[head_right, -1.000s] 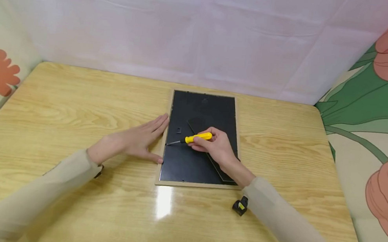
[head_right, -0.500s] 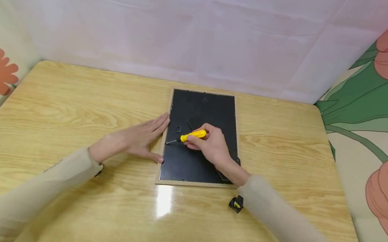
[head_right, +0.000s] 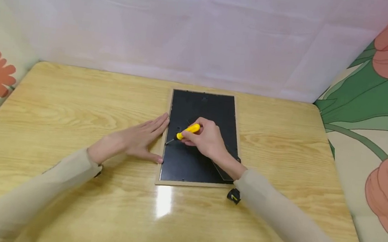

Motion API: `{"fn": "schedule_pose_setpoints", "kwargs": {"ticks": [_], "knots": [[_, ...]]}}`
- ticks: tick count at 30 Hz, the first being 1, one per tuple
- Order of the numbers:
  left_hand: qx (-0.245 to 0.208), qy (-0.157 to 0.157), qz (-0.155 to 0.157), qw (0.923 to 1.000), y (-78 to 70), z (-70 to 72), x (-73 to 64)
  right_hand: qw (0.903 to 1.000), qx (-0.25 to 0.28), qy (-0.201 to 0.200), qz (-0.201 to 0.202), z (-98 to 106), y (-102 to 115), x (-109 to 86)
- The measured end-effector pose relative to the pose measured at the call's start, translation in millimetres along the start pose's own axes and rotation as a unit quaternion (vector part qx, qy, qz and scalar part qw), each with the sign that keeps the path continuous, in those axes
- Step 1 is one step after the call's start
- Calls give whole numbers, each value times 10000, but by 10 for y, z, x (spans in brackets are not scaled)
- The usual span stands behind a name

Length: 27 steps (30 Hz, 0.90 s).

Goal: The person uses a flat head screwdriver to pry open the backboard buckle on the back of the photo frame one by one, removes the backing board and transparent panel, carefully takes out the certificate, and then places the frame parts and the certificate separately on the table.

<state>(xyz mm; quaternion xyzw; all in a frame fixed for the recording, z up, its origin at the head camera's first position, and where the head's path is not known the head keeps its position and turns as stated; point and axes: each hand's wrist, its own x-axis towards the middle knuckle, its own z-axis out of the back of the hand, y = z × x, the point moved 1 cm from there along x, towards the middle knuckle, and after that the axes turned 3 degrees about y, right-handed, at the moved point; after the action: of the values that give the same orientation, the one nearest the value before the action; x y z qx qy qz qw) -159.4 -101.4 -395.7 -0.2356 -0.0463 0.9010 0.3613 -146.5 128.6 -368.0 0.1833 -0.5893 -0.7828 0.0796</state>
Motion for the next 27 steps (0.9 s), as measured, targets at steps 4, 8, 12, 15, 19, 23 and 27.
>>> {"fn": "schedule_pose_setpoints", "kwargs": {"ticks": [4, 8, 12, 15, 19, 23, 27], "knots": [[13, 31, 56, 10000, -26, 11, 11, 9904, -1284, -61, 515, -76, 141, 28], [29, 63, 67, 10000, -37, 15, 24, 9729, -2107, -184, 940, -173, 235, 46], [139, 101, 172, 9997, -41, 30, 7, 9567, -2535, -189, 1419, -288, 302, 72], [245, 84, 225, 9994, -43, 37, -9, 9491, -2686, -148, 1640, -358, 339, 85], [401, 106, 285, 9987, -54, 36, -18, 9488, -2725, -123, 1595, -383, 357, 85], [576, 94, 299, 9978, -64, 43, -26, 9522, -2639, -31, 1541, -355, 360, 86], [664, -1, 213, 9976, -56, 44, -33, 9630, -2301, 83, 1398, -277, 332, 89]]}}
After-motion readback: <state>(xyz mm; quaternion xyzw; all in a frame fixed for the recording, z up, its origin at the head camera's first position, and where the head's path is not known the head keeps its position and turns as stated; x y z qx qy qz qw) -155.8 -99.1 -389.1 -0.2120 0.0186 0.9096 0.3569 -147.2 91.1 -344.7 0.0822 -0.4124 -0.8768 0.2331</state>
